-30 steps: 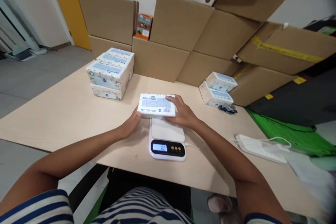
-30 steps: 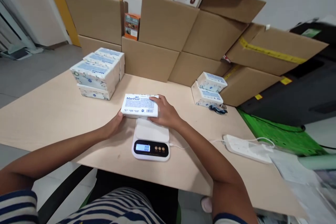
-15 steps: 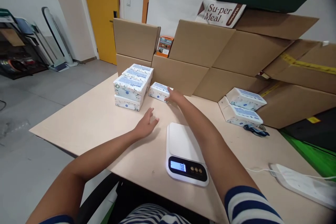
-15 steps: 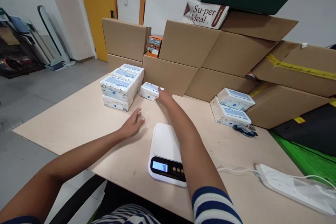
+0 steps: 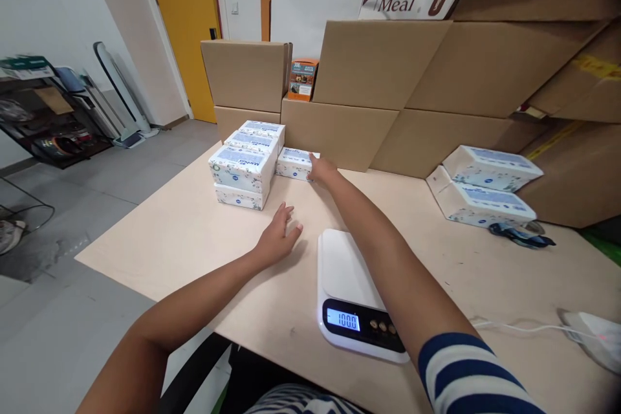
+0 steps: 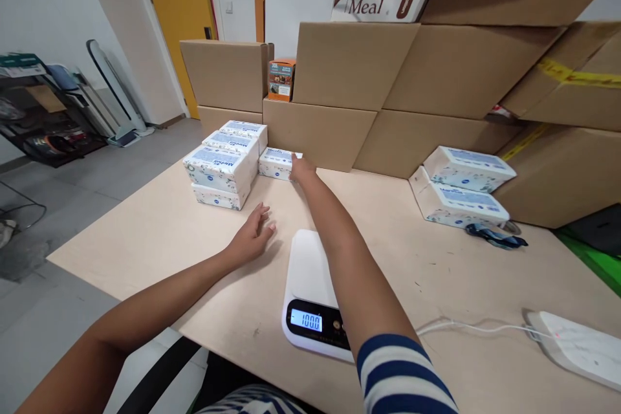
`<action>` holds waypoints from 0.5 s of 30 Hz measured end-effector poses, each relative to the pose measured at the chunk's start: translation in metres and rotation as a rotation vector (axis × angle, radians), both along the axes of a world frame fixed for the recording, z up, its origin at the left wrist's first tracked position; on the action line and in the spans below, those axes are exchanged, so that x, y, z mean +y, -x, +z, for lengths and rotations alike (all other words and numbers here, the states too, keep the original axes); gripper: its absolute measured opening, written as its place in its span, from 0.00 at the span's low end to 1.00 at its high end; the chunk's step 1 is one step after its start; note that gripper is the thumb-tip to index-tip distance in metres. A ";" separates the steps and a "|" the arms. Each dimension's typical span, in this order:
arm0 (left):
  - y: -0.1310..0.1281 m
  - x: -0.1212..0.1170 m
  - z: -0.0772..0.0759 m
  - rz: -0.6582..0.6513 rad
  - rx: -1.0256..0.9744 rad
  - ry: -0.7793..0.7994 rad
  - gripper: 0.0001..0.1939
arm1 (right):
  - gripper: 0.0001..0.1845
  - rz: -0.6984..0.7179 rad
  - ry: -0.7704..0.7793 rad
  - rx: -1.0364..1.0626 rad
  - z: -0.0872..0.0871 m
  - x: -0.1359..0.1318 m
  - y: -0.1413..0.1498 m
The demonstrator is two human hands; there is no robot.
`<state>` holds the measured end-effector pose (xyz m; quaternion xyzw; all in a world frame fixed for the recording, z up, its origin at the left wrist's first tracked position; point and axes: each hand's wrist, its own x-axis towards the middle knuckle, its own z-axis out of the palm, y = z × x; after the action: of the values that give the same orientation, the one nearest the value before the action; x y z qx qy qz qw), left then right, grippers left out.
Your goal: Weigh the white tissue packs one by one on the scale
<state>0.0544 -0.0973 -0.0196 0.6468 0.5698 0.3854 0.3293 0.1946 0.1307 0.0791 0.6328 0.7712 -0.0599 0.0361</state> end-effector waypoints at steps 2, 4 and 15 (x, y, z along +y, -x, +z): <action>0.000 -0.001 0.001 -0.001 0.004 0.003 0.36 | 0.29 0.002 -0.004 0.014 0.000 0.001 0.002; 0.000 -0.002 0.002 -0.006 0.011 0.016 0.36 | 0.29 0.001 -0.002 0.021 0.000 0.003 0.004; 0.007 0.004 -0.010 -0.016 -0.042 -0.018 0.35 | 0.57 0.033 0.001 0.055 0.002 0.003 0.005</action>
<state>0.0473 -0.0932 -0.0293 0.6460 0.5541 0.4013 0.3387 0.1896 0.1340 0.0810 0.6181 0.7822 -0.0772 0.0160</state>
